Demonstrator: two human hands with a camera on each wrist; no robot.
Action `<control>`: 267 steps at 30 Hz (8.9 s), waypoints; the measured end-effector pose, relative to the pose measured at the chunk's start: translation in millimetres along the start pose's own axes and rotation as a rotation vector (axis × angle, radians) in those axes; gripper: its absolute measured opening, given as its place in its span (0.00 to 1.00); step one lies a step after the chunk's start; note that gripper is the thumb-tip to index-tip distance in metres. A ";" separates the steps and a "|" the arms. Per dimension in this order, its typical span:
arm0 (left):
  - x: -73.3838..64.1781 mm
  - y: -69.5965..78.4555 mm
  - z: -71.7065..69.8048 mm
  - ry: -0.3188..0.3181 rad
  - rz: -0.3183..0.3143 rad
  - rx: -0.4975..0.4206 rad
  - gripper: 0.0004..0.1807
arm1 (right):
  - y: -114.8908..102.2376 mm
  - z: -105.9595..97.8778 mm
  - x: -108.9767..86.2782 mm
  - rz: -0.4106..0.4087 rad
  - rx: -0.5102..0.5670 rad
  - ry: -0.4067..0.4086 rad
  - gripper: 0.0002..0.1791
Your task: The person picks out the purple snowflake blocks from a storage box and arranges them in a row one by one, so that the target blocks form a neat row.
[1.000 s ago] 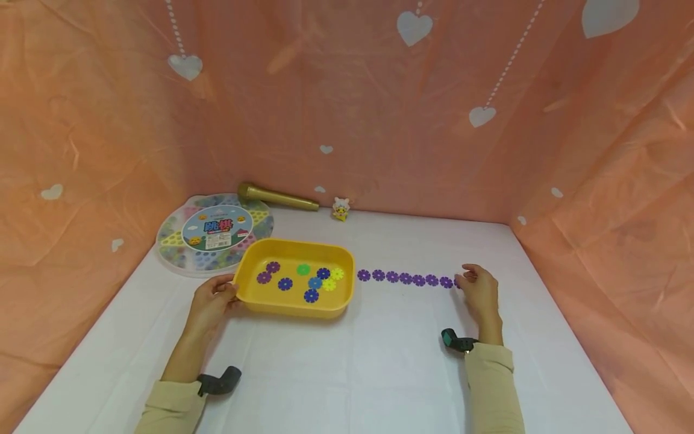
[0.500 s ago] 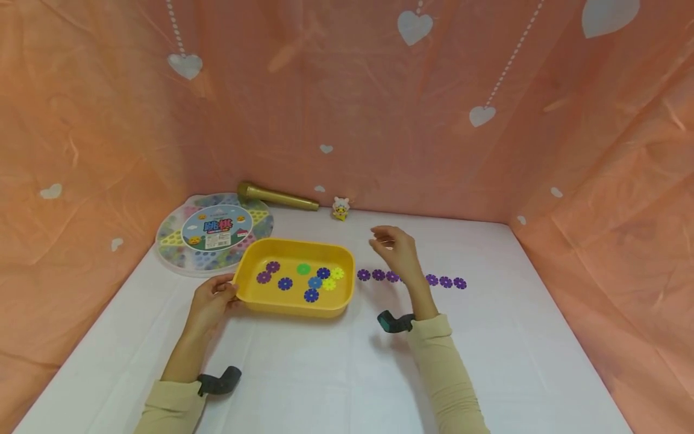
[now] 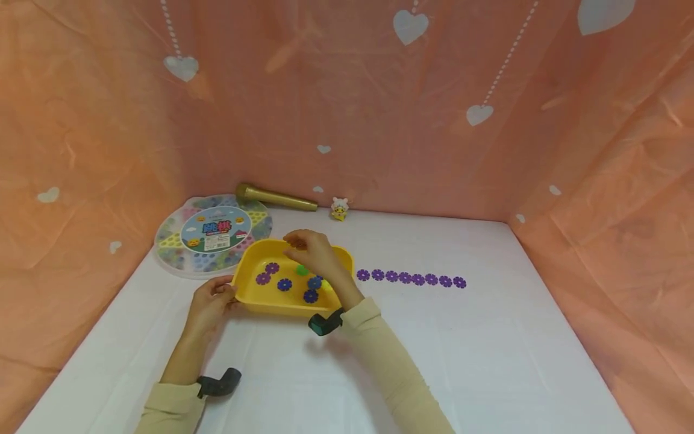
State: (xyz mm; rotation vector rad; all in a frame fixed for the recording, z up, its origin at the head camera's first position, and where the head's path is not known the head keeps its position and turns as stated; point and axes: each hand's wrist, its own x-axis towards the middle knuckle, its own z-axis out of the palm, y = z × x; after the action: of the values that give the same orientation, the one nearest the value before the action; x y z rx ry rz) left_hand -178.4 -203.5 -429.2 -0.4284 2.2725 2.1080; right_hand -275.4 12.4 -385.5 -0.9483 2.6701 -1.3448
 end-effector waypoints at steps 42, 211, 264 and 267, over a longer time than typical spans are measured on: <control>0.3 0.7 -0.7 0.005 -0.010 -0.021 0.24 | 3.6 86.4 19.5 0.014 -0.402 -0.317 0.14; -2.3 -0.7 -1.1 -0.004 0.021 0.001 0.23 | 27.6 -1.7 3.4 0.070 0.083 0.042 0.19; -1.2 -0.2 -1.4 0.004 0.018 -0.023 0.23 | 21.7 68.1 21.9 -0.051 -0.534 -0.365 0.09; -1.8 -0.7 -0.7 0.005 0.017 -0.018 0.23 | 21.3 66.3 20.1 -0.041 -0.514 -0.375 0.09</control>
State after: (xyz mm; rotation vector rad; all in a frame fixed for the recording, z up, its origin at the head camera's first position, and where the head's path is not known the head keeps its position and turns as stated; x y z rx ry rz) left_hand -176.3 -203.9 -429.5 -0.4169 2.2695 2.1394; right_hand -285.3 -36.7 -437.9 -1.1530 2.7315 -0.4091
